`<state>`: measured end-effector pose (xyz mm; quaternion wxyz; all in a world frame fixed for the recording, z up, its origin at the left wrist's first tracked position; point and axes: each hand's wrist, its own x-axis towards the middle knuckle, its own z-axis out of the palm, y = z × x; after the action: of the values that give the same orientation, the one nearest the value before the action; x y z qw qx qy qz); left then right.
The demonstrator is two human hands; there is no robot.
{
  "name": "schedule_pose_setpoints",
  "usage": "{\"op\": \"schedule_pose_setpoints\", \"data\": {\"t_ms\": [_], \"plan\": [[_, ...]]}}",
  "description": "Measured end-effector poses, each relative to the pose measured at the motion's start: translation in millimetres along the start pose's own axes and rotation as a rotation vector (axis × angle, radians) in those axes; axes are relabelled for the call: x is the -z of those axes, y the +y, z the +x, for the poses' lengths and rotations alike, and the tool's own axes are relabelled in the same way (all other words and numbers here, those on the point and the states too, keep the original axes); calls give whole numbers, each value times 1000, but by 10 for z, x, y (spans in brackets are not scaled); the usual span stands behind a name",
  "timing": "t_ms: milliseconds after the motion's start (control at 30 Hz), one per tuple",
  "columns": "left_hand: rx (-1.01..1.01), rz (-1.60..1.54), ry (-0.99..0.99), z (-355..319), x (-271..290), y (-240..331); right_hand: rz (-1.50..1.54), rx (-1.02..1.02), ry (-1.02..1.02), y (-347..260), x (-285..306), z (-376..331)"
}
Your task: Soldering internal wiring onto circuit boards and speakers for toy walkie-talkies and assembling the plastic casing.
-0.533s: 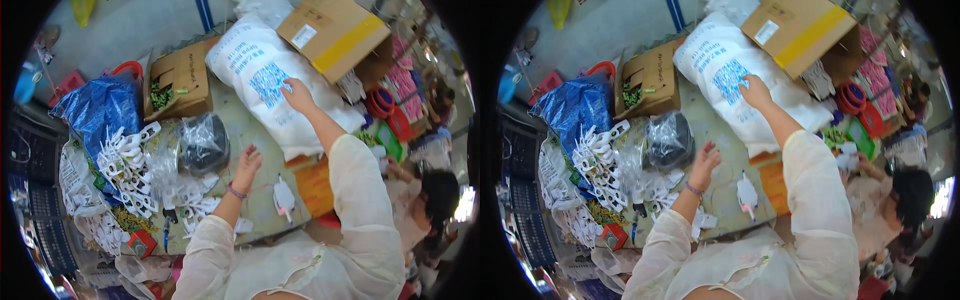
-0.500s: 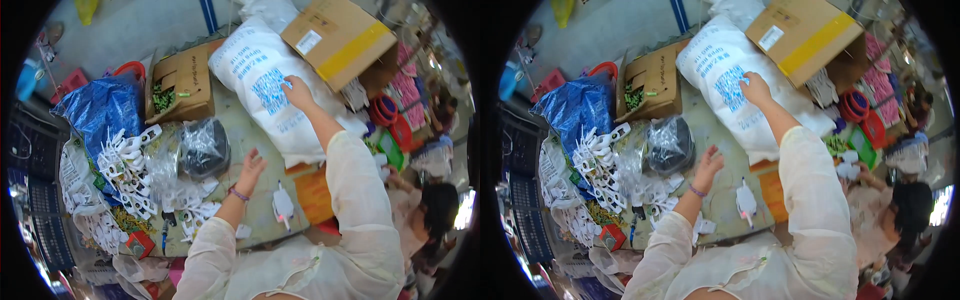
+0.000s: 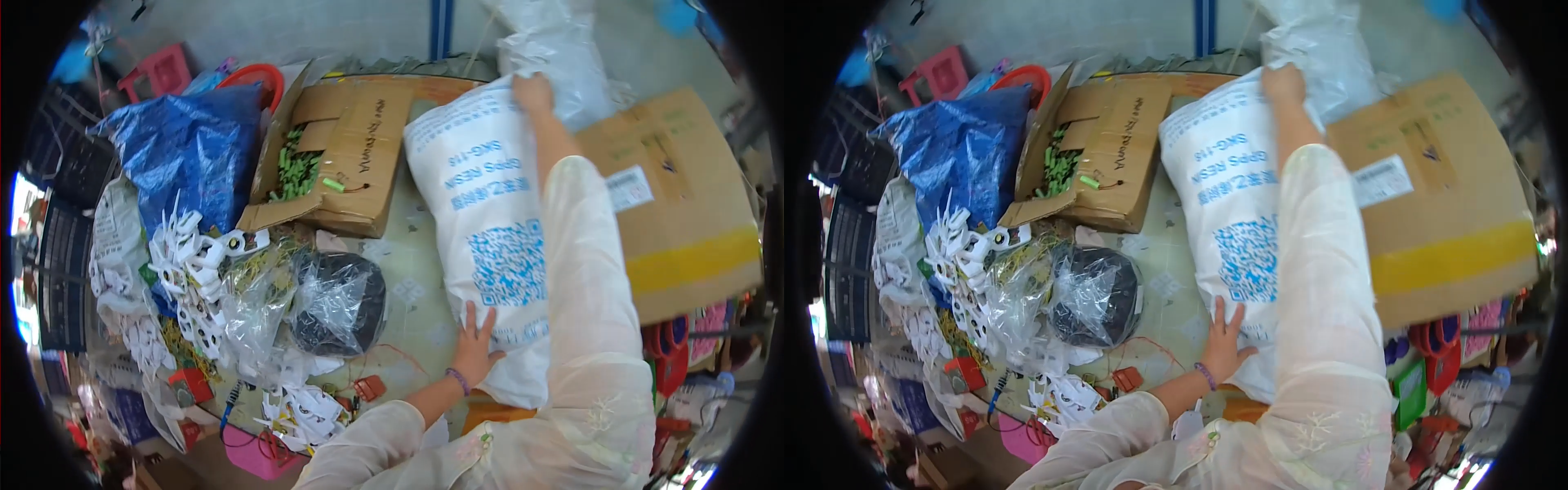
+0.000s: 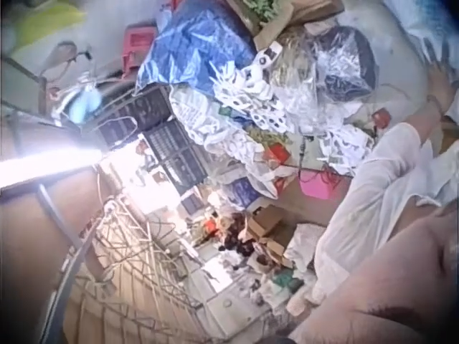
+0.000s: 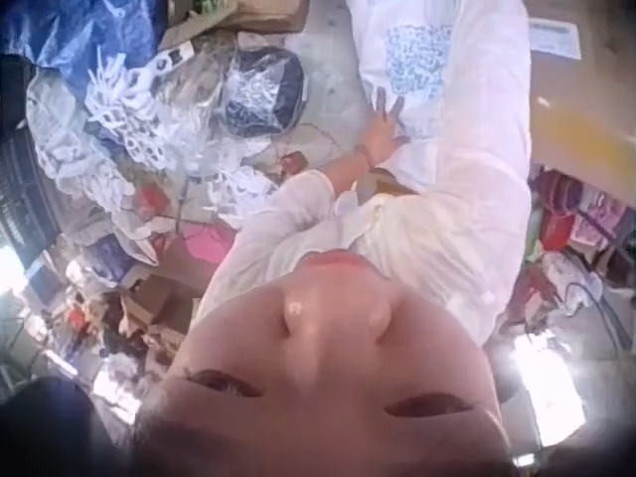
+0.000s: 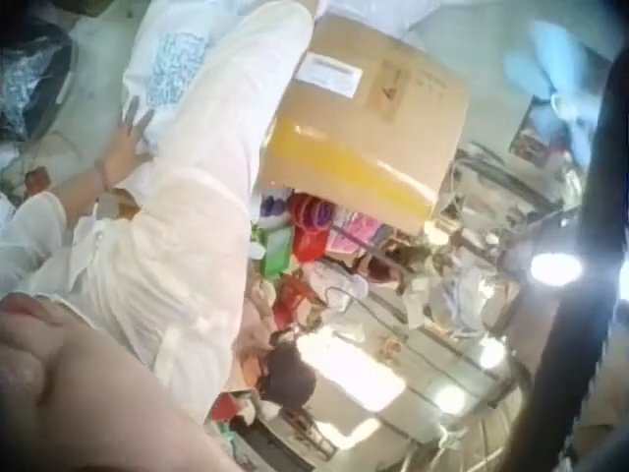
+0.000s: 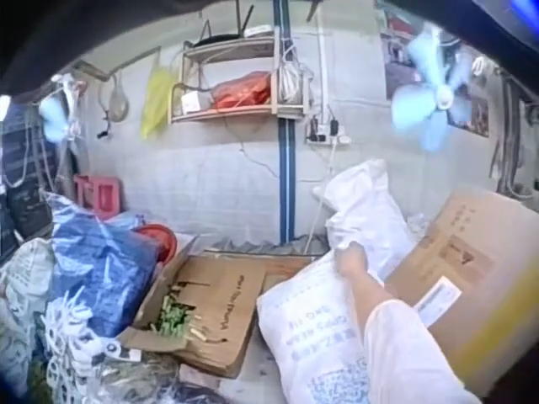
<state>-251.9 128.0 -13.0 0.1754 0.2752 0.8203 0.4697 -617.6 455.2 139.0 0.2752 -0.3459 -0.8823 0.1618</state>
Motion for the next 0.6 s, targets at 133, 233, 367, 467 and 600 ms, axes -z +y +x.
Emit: {"op": "schedule_pose_setpoints", "data": {"t_ms": [133, 233, 367, 467, 600], "plan": [[-26, -36, 24, -27, -166, -168, 51, -38, 13, 165, -335, 532], [-37, 98, -73, -8, -245, -240, 331, -149, -83, 314, -449, 733], [-88, 6, -79, 6, -240, -335, 106, -196, -354, 332, -290, 784], [-76, -33, -68, -7, 126, -181, -181, 87, -17, 295, -134, 551], [250, -394, 422, 128, 195, -535, 20, 54, 160, 24, 265, 50]]}}
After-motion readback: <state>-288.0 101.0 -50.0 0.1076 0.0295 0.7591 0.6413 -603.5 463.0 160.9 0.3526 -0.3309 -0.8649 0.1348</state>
